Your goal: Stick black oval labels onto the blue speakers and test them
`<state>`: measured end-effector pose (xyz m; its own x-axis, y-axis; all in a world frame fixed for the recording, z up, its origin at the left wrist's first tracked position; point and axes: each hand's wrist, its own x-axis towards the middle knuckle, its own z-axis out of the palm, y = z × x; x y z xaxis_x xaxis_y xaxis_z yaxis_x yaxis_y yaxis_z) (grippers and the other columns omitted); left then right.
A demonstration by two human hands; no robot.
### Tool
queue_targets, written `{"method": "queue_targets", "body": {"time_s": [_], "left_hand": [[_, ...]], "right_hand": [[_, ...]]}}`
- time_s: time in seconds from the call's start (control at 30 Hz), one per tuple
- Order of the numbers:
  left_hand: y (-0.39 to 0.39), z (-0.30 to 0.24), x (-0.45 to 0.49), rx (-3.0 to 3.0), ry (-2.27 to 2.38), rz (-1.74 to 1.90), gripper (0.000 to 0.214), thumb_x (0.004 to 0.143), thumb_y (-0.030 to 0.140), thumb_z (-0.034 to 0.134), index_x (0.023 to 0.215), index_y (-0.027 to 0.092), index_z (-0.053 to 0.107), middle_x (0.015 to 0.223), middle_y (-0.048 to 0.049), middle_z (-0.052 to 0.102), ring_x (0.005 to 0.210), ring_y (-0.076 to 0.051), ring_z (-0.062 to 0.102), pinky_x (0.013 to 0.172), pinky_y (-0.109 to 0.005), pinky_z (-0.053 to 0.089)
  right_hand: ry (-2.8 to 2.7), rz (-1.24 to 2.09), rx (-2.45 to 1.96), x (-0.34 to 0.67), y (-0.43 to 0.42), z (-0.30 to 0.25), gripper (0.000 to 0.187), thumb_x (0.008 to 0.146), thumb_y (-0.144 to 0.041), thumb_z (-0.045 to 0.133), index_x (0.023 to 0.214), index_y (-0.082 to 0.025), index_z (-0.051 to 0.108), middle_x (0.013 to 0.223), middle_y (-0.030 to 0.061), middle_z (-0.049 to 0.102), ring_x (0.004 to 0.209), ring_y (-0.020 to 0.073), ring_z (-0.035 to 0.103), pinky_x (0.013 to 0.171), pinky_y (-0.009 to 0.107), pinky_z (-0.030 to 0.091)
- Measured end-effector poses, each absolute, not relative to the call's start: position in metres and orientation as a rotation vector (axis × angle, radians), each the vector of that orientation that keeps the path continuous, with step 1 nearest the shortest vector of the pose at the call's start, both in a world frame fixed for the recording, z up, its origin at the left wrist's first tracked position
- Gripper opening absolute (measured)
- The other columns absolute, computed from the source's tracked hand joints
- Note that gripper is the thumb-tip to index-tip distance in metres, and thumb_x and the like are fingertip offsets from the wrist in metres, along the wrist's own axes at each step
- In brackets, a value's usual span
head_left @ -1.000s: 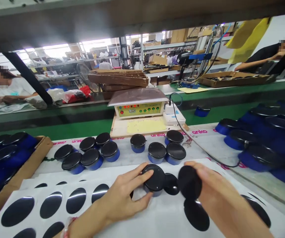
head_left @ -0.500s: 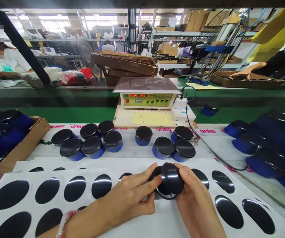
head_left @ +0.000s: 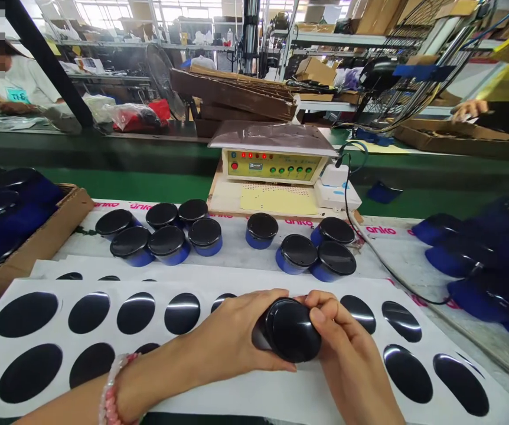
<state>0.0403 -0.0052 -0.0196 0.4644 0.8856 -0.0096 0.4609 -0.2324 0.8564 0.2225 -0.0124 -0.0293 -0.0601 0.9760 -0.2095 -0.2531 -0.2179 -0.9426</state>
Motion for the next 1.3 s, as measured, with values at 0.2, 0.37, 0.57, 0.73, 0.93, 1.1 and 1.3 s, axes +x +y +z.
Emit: {"method": "queue_targets", "body": {"time_s": [0.2, 0.37, 0.57, 0.73, 0.93, 1.1, 1.3], "left_hand": [[-0.0043, -0.0164, 0.0414, 1.881, 1.124, 0.628, 0.075, 0.064, 0.037, 0.081, 0.129, 0.026, 0.044, 0.127, 0.0013, 0.06, 0.113, -0.018, 0.059, 0.098, -0.027, 0.045], [-0.0049, -0.0159, 0.0411, 1.893, 1.108, 0.664, 0.069, 0.067, 0.037, 0.079, 0.127, 0.026, 0.046, 0.124, 0.0016, 0.062, 0.108, -0.017, 0.061, 0.095, -0.025, 0.046], [-0.0052, -0.0191, 0.0408, 1.927, 1.089, 0.669, 0.066, 0.069, 0.037, 0.078, 0.126, 0.027, 0.046, 0.119, 0.0027, 0.063, 0.104, -0.016, 0.062, 0.092, -0.024, 0.046], [-0.0055, -0.0205, 0.0416, 1.932, 1.107, 0.661, 0.067, 0.069, 0.038, 0.078, 0.126, 0.026, 0.045, 0.12, 0.0026, 0.062, 0.104, -0.016, 0.061, 0.093, -0.022, 0.044], [-0.0064, -0.0162, 0.0421, 1.936, 1.123, 0.634, 0.06, 0.071, 0.039, 0.076, 0.122, 0.029, 0.047, 0.109, 0.0041, 0.064, 0.096, -0.016, 0.063, 0.083, -0.023, 0.046], [-0.0056, -0.0157, 0.0416, 1.912, 1.12, 0.626, 0.064, 0.07, 0.038, 0.077, 0.124, 0.028, 0.045, 0.113, 0.003, 0.063, 0.099, -0.016, 0.062, 0.085, -0.023, 0.045], [-0.0058, -0.0125, 0.0433, 1.888, 1.141, 0.584, 0.055, 0.072, 0.039, 0.075, 0.12, 0.029, 0.048, 0.11, 0.003, 0.064, 0.096, -0.018, 0.063, 0.081, -0.025, 0.047]], "right_hand": [[-1.03, 1.461, -1.132, 0.2232, -0.0137, -0.0345, 0.019, 0.082, -0.042, 0.065, 0.076, -0.025, 0.063, 0.094, 0.0003, 0.048, 0.085, 0.0158, 0.049, 0.075, 0.026, 0.046], [-1.095, 1.38, -1.154, 0.2234, -0.0136, -0.0383, 0.021, 0.084, -0.04, 0.064, 0.071, -0.023, 0.06, 0.093, 0.0005, 0.049, 0.088, 0.0166, 0.053, 0.078, 0.029, 0.046], [-1.214, 1.205, -1.15, 0.2209, -0.0125, -0.0371, 0.022, 0.085, -0.034, 0.063, 0.068, -0.022, 0.057, 0.089, -0.0004, 0.049, 0.092, 0.0144, 0.056, 0.08, 0.024, 0.048], [-1.324, 1.033, -1.188, 0.2179, -0.0122, -0.0306, 0.023, 0.085, -0.03, 0.062, 0.066, -0.021, 0.053, 0.085, 0.0004, 0.052, 0.085, 0.0136, 0.058, 0.072, 0.021, 0.05], [-1.382, 0.905, -1.197, 0.2163, -0.0157, -0.0298, 0.021, 0.085, -0.027, 0.061, 0.067, -0.022, 0.052, 0.086, 0.0018, 0.053, 0.085, 0.0157, 0.059, 0.069, 0.024, 0.051], [-1.383, 0.877, -1.222, 0.2141, -0.0176, -0.0326, 0.018, 0.087, -0.025, 0.059, 0.071, -0.022, 0.051, 0.089, 0.0019, 0.053, 0.088, 0.0169, 0.057, 0.071, 0.027, 0.05], [-1.462, 0.799, -1.271, 0.2181, -0.0158, -0.0368, 0.016, 0.085, -0.027, 0.06, 0.075, -0.023, 0.049, 0.086, 0.0003, 0.051, 0.079, 0.0151, 0.054, 0.067, 0.027, 0.046]]}}
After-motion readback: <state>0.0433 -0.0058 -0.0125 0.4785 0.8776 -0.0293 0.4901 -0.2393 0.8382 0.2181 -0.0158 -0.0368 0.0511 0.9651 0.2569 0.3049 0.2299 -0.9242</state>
